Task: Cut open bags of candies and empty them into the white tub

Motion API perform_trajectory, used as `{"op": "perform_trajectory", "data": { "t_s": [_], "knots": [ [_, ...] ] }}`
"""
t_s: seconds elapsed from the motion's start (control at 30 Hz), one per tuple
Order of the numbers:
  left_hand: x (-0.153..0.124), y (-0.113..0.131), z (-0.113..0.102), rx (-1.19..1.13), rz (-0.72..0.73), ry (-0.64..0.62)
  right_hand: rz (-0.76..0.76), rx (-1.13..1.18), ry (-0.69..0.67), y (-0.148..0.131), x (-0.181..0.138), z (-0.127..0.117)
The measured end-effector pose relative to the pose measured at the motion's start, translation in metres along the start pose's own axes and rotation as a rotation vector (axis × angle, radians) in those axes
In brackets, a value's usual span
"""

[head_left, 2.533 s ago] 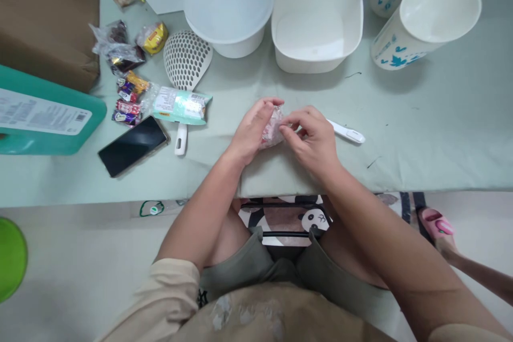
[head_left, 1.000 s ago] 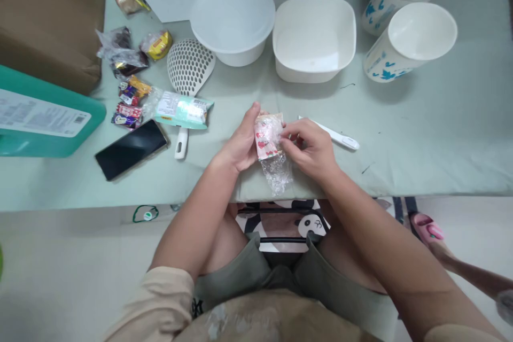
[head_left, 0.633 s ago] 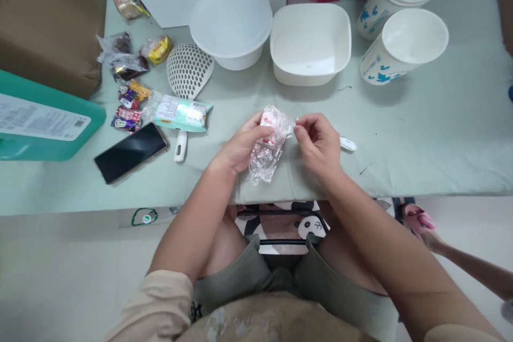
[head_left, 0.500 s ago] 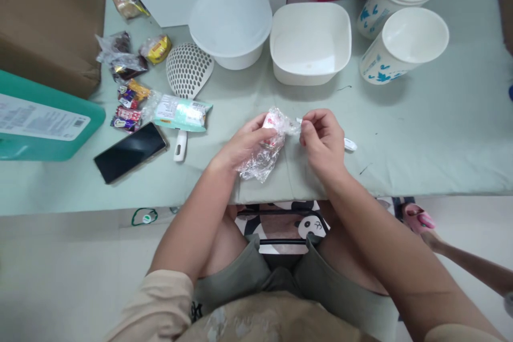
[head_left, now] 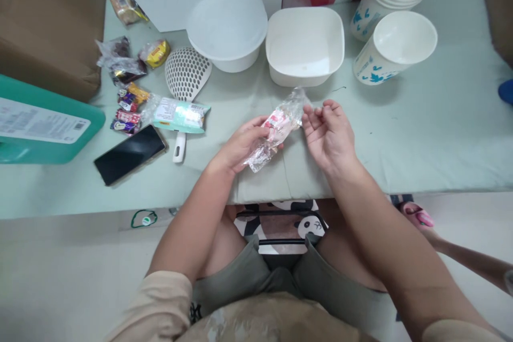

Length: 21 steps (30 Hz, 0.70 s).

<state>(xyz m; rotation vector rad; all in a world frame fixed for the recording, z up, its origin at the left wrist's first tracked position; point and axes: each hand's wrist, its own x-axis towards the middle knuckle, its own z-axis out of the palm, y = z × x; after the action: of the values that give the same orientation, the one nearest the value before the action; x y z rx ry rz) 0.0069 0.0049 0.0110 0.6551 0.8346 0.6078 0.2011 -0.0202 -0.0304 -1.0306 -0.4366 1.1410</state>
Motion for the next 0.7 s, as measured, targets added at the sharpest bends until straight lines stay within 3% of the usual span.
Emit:
{"op": "perform_trajectory", "data": {
  "t_s": [0.2,0.43,0.6,0.7],
  "knots": [
    [0.003,-0.006,0.002,-0.047,0.109,-0.011,-0.104,-0.268,-0.052,0.001,-0.02,0.013],
    [0.005,-0.01,0.015,0.007,0.211,0.076,0.029,-0.489,-0.352,0.006,-0.043,0.023],
    [0.008,-0.021,0.008,0.26,0.335,0.066,0.034,-0.44,-0.375,0.006,-0.043,0.022],
    [0.007,-0.026,0.003,0.465,0.433,0.136,0.093,-0.345,-0.375,0.011,-0.044,0.022]
  ]
}}
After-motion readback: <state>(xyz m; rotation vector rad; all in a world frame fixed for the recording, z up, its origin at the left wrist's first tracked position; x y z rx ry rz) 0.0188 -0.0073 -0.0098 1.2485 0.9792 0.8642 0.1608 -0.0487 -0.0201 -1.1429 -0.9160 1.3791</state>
